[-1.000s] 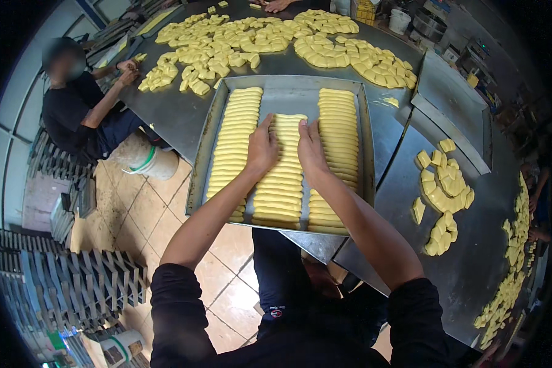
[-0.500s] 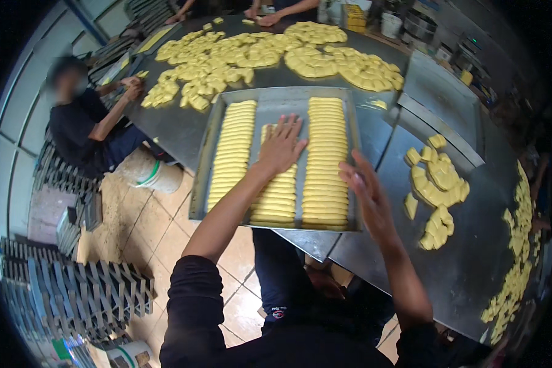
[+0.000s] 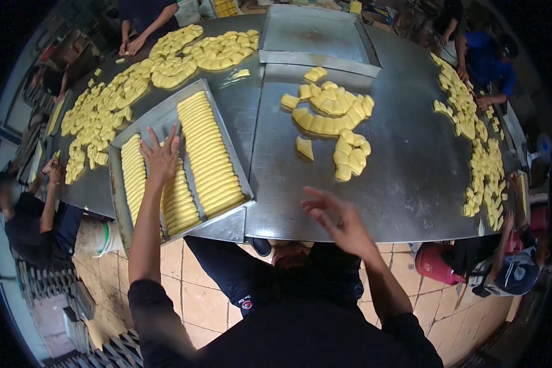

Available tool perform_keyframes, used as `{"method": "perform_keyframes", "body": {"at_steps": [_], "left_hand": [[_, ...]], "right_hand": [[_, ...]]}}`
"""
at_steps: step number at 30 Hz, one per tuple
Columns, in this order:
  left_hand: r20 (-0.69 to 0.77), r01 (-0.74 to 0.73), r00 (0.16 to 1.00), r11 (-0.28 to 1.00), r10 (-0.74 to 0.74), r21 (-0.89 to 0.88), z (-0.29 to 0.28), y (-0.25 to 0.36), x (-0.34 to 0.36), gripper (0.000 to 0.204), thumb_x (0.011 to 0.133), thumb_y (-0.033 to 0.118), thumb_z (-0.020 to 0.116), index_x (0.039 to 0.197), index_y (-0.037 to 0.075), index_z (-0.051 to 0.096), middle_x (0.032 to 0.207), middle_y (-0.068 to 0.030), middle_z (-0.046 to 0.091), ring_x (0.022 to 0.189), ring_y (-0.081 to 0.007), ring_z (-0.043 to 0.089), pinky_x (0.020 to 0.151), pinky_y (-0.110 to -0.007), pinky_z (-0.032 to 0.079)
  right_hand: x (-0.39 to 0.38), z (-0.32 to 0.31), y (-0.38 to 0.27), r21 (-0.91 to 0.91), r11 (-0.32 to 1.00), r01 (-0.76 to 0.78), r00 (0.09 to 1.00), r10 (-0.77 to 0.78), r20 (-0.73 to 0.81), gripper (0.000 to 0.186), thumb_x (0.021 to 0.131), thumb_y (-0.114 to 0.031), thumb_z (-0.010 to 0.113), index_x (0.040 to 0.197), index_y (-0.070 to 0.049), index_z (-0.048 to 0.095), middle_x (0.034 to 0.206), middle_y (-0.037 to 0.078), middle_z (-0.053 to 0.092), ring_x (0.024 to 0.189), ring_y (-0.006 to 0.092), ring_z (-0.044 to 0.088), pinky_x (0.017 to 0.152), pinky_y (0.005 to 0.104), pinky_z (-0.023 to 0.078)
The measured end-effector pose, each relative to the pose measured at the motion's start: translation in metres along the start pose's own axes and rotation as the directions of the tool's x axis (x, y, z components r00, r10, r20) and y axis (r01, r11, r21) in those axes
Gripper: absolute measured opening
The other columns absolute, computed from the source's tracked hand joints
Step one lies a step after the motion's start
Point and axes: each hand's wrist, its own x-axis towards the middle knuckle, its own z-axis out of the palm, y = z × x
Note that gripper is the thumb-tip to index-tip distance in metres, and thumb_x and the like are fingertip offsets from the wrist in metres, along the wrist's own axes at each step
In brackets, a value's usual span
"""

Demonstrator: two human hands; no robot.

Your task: Shaping individual pieces of dough and arranging them onto a metal tray in a bakery production setting.

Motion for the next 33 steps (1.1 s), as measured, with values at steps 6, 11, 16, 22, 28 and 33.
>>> {"method": "perform_keyframes", "body": {"at_steps": [6,11,16,22,28,33], "left_hand": [[-0.471,-0.369,0.874,0.791,0.116,-0.489,-0.063,0.100,-0.098,0.057,0.110,0.044,0.035,0.161,0.018,0.035,0.171,-0.0207,0.014,0.157,-0.0472,0.007,0.124,-0.061,0.007],[-0.567,-0.535,0.823,0.401,0.046,-0.744,-0.074,0.171,-0.184,0.033,0.105,0.023,0.053,0.127,0.002,0.067,0.143,-0.0218,0.058,0.139,-0.0395,0.049,0.118,-0.049,0.033],[-0.402,-0.420,0.908,0.248,0.121,-0.873,-0.050,0.218,-0.228,0.021,0.097,0.002,0.062,0.117,0.002,0.072,0.124,-0.0162,0.070,0.119,-0.0302,0.066,0.103,-0.037,0.048],[-0.259,-0.319,0.924,0.193,0.281,-0.928,-0.040,0.240,-0.238,0.018,0.096,-0.001,0.063,0.111,0.000,0.073,0.106,-0.0123,0.076,0.101,-0.0238,0.073,0.089,-0.032,0.053],[-0.100,-0.140,0.950,0.116,0.297,-0.983,-0.041,0.241,-0.233,0.021,0.099,-0.005,0.057,0.113,0.000,0.072,0.112,-0.0079,0.075,0.105,-0.0139,0.067,0.097,-0.029,0.050],[-0.171,-0.207,0.929,0.081,0.327,-0.975,-0.032,0.242,-0.234,0.022,0.099,-0.003,0.058,0.115,0.001,0.072,0.111,-0.0080,0.075,0.104,-0.0133,0.067,0.096,-0.027,0.050]], "right_hand": [[-0.001,-0.071,0.061,-0.408,0.907,-0.103,0.941,-0.044,-0.335,0.022,0.095,-0.005,0.065,0.116,-0.003,0.071,0.103,0.017,0.074,0.092,0.0296,0.073,0.084,0.0385,0.055],[0.028,-0.090,0.075,-0.589,0.709,-0.388,0.854,0.037,-0.519,0.028,0.096,-0.029,0.070,0.104,-0.002,0.068,0.098,0.018,0.069,0.087,0.0385,0.070,0.075,0.0462,0.055],[0.052,-0.070,0.071,-0.564,0.647,-0.513,0.800,0.123,-0.587,0.046,0.090,-0.044,0.076,0.102,-0.001,0.066,0.099,0.019,0.069,0.088,0.0413,0.070,0.075,0.0478,0.055],[0.059,-0.082,0.094,-0.397,0.829,-0.395,0.765,0.057,-0.642,0.037,0.088,-0.036,0.079,0.093,-0.002,0.065,0.089,0.017,0.071,0.082,0.0381,0.070,0.074,0.0452,0.055],[0.058,-0.094,0.120,-0.107,0.973,-0.206,0.807,0.107,-0.581,0.015,0.089,-0.013,0.074,0.092,-0.003,0.062,0.080,0.006,0.067,0.074,0.0164,0.064,0.069,0.0320,0.052],[0.031,-0.100,0.112,0.424,0.905,-0.021,0.788,0.276,-0.550,0.012,0.090,-0.007,0.068,0.101,-0.003,0.068,0.086,0.005,0.067,0.079,0.0123,0.064,0.072,0.0326,0.053]]}}
